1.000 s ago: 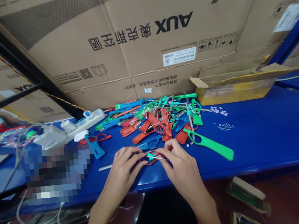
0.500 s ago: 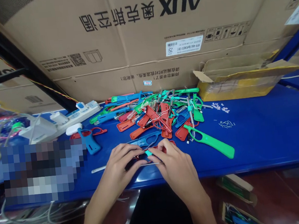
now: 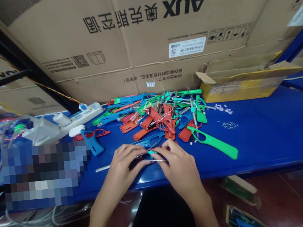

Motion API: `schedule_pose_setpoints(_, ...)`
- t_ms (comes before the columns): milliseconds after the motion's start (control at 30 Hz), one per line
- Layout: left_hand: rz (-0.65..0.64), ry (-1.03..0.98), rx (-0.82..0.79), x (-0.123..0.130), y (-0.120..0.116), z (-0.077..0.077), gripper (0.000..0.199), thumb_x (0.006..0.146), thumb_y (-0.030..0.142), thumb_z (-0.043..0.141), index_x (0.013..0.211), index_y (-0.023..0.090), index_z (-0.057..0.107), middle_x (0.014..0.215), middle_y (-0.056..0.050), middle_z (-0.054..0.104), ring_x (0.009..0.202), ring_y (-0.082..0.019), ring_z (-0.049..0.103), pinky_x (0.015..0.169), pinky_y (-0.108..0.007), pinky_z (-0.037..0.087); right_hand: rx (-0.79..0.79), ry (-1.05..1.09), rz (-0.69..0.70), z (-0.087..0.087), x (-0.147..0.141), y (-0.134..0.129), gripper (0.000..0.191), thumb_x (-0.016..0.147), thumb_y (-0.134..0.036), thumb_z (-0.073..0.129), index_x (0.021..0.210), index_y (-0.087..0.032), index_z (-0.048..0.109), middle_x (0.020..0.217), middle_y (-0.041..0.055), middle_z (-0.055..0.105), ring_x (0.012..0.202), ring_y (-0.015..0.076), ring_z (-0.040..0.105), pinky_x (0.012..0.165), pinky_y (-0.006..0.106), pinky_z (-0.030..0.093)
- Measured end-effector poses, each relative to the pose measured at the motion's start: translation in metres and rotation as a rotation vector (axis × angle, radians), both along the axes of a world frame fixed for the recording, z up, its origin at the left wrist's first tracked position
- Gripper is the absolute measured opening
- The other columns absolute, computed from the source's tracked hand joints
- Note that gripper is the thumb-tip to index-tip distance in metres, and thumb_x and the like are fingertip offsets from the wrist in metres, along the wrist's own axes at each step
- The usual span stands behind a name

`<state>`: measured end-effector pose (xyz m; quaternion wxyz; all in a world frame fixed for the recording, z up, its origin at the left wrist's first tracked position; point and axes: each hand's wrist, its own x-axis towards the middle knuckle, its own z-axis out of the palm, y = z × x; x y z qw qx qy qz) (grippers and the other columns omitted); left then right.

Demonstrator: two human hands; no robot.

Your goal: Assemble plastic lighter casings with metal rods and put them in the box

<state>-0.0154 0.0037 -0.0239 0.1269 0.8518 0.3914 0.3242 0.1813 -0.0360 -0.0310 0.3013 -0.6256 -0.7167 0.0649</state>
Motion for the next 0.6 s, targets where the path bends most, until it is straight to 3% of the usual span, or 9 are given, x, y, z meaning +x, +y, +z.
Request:
schedule_pose_setpoints(400,0.019,0.010,-0.021,0.0017,-0.0006,0.0025,0.016,0.093,0.033,0.072,0.106,0.025,0.069,0.109,-0.003,0.073,0.105,-0.024,0.062,0.094,-0.043,0.044,0.019,0.033,-0.051,0.0002,-0.0027,-0.0006,0.031,0.104,-0.043,0.051,0.098,-0.029,0.078,0.094,0.0029,0.067,0.083,0.0179,0.068,0.064,0.028,0.043)
schedule_pose_setpoints(500,0.026,0.011,-0.016,0.0013,-0.0008,0.0018,0.016,0.093,0.031,0.072,0.107,0.024,0.068,0.110,-0.004,0.073,0.107,-0.024,0.062,0.095,-0.043,0.045,0.019,0.115,-0.026,0.0002,-0.0014,0.0003,0.026,0.102,-0.043,0.054,0.111,-0.029,0.074,0.102,0.0034,0.067,0.087,0.0188,0.067,0.070,0.029,0.047)
schedule_pose_setpoints(600,0.037,0.009,0.000,0.0011,-0.0011,0.0017,0.017,0.093,0.029,0.073,0.108,0.024,0.068,0.111,-0.003,0.073,0.108,-0.024,0.062,0.095,-0.042,0.045,0.065,0.335,-0.043,0.0027,0.0027,0.0012,0.026,0.099,-0.040,0.059,0.117,-0.026,0.070,0.106,0.0045,0.064,0.081,0.0168,0.063,0.071,0.029,0.049)
